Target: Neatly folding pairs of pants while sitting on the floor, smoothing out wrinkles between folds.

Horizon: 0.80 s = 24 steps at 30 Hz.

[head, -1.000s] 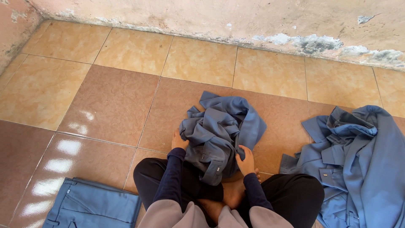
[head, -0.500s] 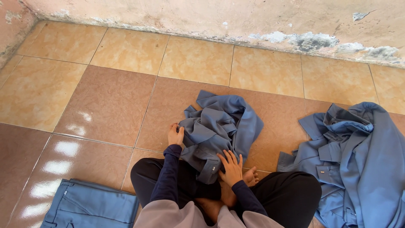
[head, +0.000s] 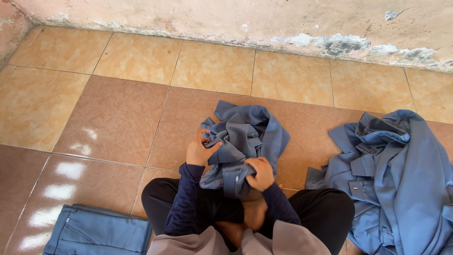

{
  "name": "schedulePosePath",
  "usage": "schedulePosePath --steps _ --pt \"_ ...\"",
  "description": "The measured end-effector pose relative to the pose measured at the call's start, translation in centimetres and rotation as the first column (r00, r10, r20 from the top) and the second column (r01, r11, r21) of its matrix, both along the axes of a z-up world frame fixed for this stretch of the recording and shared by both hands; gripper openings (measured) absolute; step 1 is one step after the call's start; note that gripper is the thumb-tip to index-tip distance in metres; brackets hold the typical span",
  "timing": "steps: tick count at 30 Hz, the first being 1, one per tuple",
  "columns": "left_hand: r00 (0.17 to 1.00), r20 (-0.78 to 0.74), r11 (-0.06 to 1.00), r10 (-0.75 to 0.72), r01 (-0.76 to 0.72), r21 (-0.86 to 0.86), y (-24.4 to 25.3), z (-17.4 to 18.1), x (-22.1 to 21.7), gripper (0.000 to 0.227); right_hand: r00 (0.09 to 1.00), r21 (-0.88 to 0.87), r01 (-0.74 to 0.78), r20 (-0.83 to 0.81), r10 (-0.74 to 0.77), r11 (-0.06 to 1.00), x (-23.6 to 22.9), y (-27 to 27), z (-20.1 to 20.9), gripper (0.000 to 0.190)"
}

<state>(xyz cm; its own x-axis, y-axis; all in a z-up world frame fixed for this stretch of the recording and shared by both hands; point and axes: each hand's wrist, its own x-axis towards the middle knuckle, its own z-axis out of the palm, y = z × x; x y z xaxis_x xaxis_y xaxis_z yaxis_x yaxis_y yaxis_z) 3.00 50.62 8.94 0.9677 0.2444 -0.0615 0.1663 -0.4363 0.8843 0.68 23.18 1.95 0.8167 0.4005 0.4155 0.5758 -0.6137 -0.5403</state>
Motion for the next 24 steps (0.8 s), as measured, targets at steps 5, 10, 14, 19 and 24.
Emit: schedulePosePath --steps 5,10,14,19,24 --pt "0.990 0.064 0.983 0.126 -0.116 -0.145 -1.6 -0.2 1.2 0.042 0.977 0.097 0.211 0.009 -0.213 0.973 2.8 -1.3 7.0 0.043" --pt "0.964 0.153 0.898 0.219 -0.137 -0.418 -3.2 2.1 1.6 0.033 0.972 0.286 0.224 0.005 -0.235 0.932 3.1 -0.1 12.8 0.039" --pt "0.989 0.058 0.860 0.138 -0.090 -0.502 -4.3 1.5 1.7 0.052 0.978 0.339 0.189 0.021 -0.208 0.922 2.2 1.4 14.7 0.028" --pt "0.997 0.066 0.848 -0.048 0.076 -0.525 -4.8 4.2 0.5 0.061 0.985 0.373 0.173 -0.061 -0.161 0.912 2.0 1.4 12.8 0.029" --pt "0.929 0.282 0.679 -0.239 0.368 -0.635 -4.2 0.6 1.0 0.063 0.998 0.484 0.017 -0.060 0.013 0.875 3.0 0.9 12.7 0.023"
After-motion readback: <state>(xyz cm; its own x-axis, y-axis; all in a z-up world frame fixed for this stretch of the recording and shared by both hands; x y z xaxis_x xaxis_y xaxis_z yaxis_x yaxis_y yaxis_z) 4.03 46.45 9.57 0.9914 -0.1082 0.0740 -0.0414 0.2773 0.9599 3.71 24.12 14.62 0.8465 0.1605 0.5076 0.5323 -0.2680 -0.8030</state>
